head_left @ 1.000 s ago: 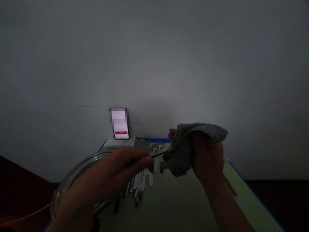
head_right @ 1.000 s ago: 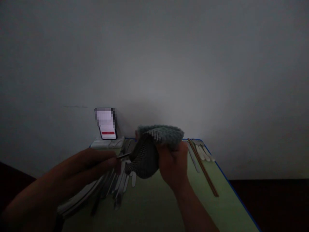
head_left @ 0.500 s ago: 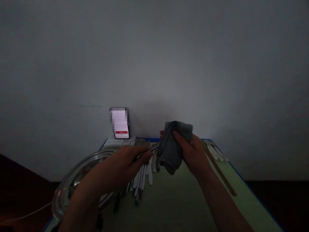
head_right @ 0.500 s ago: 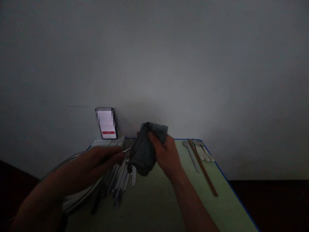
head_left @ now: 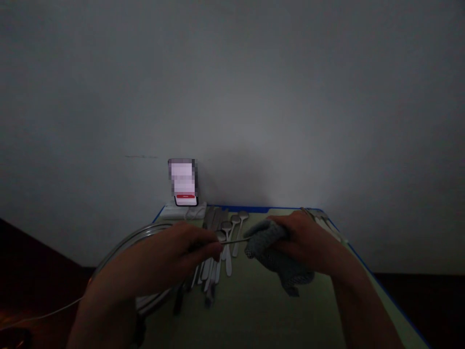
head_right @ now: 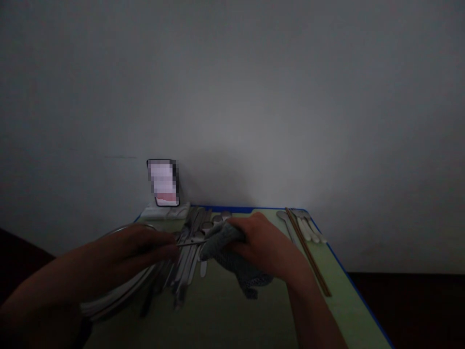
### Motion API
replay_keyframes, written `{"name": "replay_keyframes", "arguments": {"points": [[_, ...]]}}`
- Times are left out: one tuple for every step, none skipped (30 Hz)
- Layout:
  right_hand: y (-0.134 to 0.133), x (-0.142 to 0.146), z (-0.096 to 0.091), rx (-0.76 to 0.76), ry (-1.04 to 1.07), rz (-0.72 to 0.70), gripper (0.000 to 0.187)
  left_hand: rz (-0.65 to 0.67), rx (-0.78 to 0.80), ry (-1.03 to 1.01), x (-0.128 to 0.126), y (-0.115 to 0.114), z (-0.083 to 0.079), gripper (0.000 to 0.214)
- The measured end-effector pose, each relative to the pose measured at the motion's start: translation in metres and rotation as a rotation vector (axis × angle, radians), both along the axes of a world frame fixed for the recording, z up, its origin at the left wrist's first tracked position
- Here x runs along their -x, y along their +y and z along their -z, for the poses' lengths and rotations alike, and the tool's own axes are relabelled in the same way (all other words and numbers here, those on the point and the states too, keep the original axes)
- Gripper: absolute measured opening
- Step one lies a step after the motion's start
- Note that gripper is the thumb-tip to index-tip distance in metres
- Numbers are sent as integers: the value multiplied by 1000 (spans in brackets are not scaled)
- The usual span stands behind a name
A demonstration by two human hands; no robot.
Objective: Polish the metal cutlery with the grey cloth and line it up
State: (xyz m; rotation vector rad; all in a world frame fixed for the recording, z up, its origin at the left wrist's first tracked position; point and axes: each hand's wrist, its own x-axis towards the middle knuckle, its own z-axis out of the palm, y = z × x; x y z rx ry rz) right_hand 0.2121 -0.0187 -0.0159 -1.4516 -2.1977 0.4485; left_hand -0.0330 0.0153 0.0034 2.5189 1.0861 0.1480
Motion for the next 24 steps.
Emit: {"name": "replay_keyframes", "arguments": {"points": [[0,0,0,-27,-9,17,11,-6,-6,-7,-1,0,0,33],[0,1,0,-54,-9,30,12,-10,-13,-17,-1,0,-1,32],[1,1,1,-78,-2,41,12,-12,-19,-30,-2,0,-1,32],[1,1,1,-100,7,50,13,-14,-22,-45,-3,1,-1,32],[2,1,2,-113,19,57,14,-16,-24,-61,-3,2,0,32],[3,1,3,-118,37,58,15,-20,-24,-76,-3,3,0,32],[5,1,5,-117,63,53,16,-26,-18,-87,-3,4,1,32],[7,1,6,-113,97,43,17,-31,-8,-95,-3,6,1,32],[9,1,8,-110,142,33,19,-31,5,-104,-3,7,2,32],[11,1,11,-104,194,24,19,-27,21,-116,-3,9,3,32],[13,0,13,-103,251,26,18,-22,36,-131,-3,10,3,31],[14,1,15,-110,309,42,16,-15,51,-148,-3,12,3,31],[15,1,18,-125,370,71,14,-6,61,-165,-3,13,3,30],[16,2,20,-145,434,111,12,1,65,-180,-3,14,3,30],[17,4,22,-167,503,161,14,8,67,-191,-3,14,2,30],[18,7,24,-186,581,213,17,15,67,-197,-4,14,2,31],[18,11,26,-198,676,260,20,24,65,-204,-5,14,1,32],[19,16,27,-195,789,297,23,34,62,-212,-7,14,0,33],[20,22,29,-184,917,322,26,42,60,-220,-9,13,0,34],[21,29,30,-167,1056,330,30,50,59,-229,-13,12,0,35],[22,35,32,-141,1200,329,33,55,58,-235,-16,11,0,35],[24,42,33,-133,1323,326,36,55,53,-239,-20,10,0,35],[25,48,34,-131,1418,332,38,54,47,-238,-24,9,1,35],[26,52,35,-136,1488,341,40,49,40,-232,-28,8,2,34]]}}
